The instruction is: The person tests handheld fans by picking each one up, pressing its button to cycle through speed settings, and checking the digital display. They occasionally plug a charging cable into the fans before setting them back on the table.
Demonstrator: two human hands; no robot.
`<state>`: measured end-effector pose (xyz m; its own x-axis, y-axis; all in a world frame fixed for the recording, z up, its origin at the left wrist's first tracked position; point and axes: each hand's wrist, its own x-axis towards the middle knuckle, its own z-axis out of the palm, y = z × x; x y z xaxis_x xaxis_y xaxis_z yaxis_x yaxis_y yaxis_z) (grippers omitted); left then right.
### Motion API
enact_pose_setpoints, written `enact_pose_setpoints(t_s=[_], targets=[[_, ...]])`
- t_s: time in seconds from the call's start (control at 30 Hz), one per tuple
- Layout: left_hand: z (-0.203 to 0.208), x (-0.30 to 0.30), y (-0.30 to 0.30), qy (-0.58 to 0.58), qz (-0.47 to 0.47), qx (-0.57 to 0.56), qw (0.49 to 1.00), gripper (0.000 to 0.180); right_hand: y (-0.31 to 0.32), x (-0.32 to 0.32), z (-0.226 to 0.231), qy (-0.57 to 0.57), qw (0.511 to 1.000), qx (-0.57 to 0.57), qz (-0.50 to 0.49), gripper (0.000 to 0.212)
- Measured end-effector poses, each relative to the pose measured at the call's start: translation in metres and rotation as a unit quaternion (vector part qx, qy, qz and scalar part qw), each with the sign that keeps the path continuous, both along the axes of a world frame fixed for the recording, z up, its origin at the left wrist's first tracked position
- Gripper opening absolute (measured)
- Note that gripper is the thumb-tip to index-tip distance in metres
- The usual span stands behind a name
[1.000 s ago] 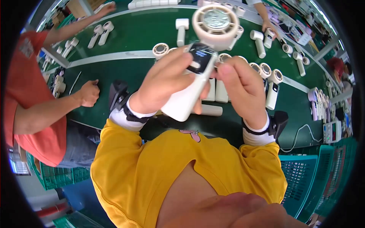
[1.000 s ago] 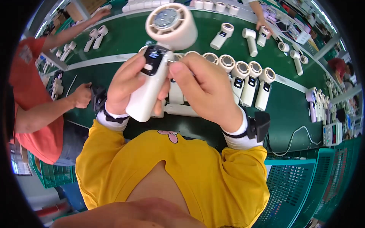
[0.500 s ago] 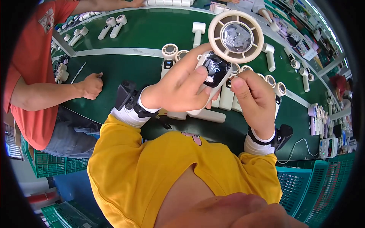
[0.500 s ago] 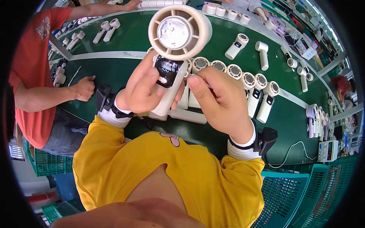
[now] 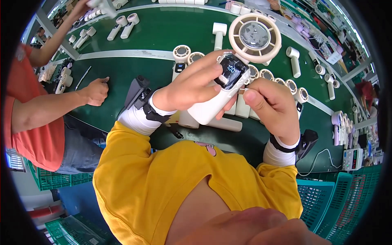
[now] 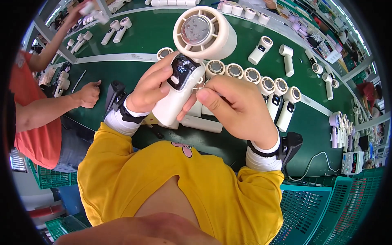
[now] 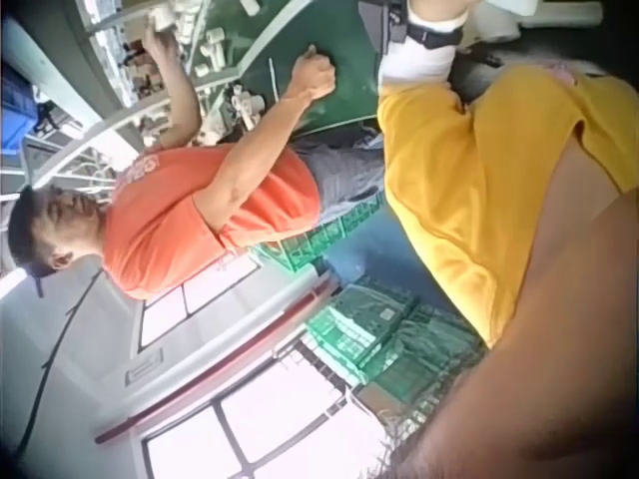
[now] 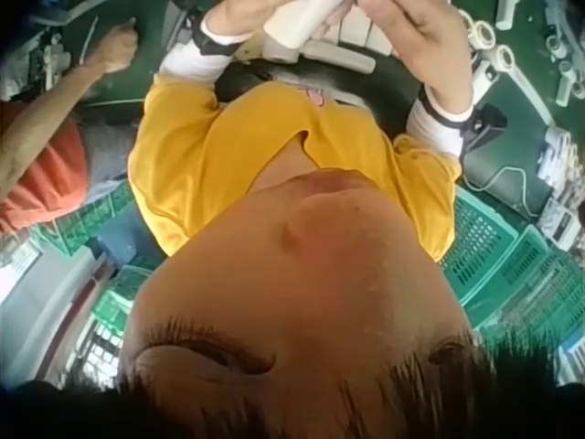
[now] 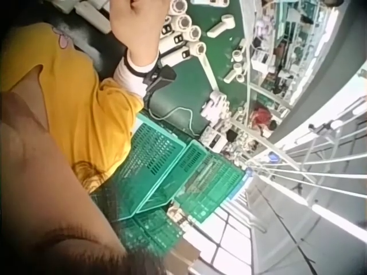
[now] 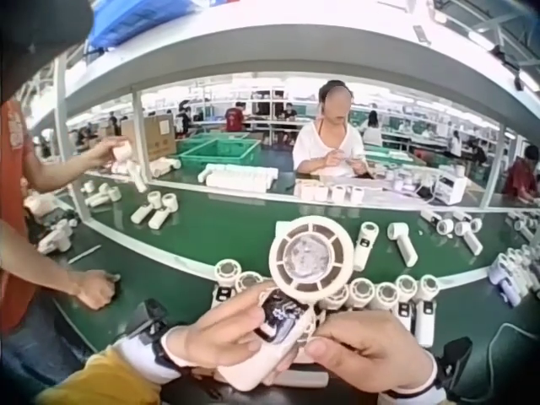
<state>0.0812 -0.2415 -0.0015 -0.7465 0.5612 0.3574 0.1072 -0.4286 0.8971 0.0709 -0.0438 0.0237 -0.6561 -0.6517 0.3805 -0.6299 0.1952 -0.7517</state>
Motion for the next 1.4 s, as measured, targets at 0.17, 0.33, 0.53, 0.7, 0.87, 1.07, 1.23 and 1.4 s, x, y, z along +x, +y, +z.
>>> enact_pose_setpoints(t_s=[0.17,0.33,0.53,0.7,0.87,1.07,1.23,1.4], targets=[[-0.003,-0.002,-0.007,-0.016,-0.056,0.023,0.998,0.048,0.001,-0.005,-0.003,0.022,1.000,0.002,-0.017,0.019],[-0.007,-0.004,0.002,0.328,0.228,-0.116,0.909,0.045,-0.013,0.002,-0.009,0.045,0.996,-0.032,-0.067,0.023],[-0.025,-0.014,0.002,0.550,0.347,-0.171,0.740,0.044,-0.018,0.000,-0.013,0.028,0.994,-0.057,-0.092,0.026],[-0.020,-0.020,0.007,0.608,0.330,-0.104,0.714,0.047,-0.018,-0.006,-0.014,-0.001,0.995,-0.057,-0.078,0.024],[-0.010,-0.001,0.002,0.089,0.156,-0.070,0.981,0.051,-0.018,-0.007,-0.016,0.010,0.992,-0.079,-0.096,0.022],[0.009,-0.010,-0.026,0.170,0.314,0.029,0.934,0.047,0.000,0.002,0.001,0.017,0.959,-0.213,-0.186,0.020],[0.019,-0.005,-0.044,0.040,0.288,0.102,0.951,0.047,0.000,0.001,0.000,0.034,0.947,-0.248,-0.201,0.022],[0.018,-0.004,-0.042,0.076,0.286,0.101,0.950,0.051,-0.002,0.005,0.000,0.028,0.947,-0.252,-0.200,0.021]])
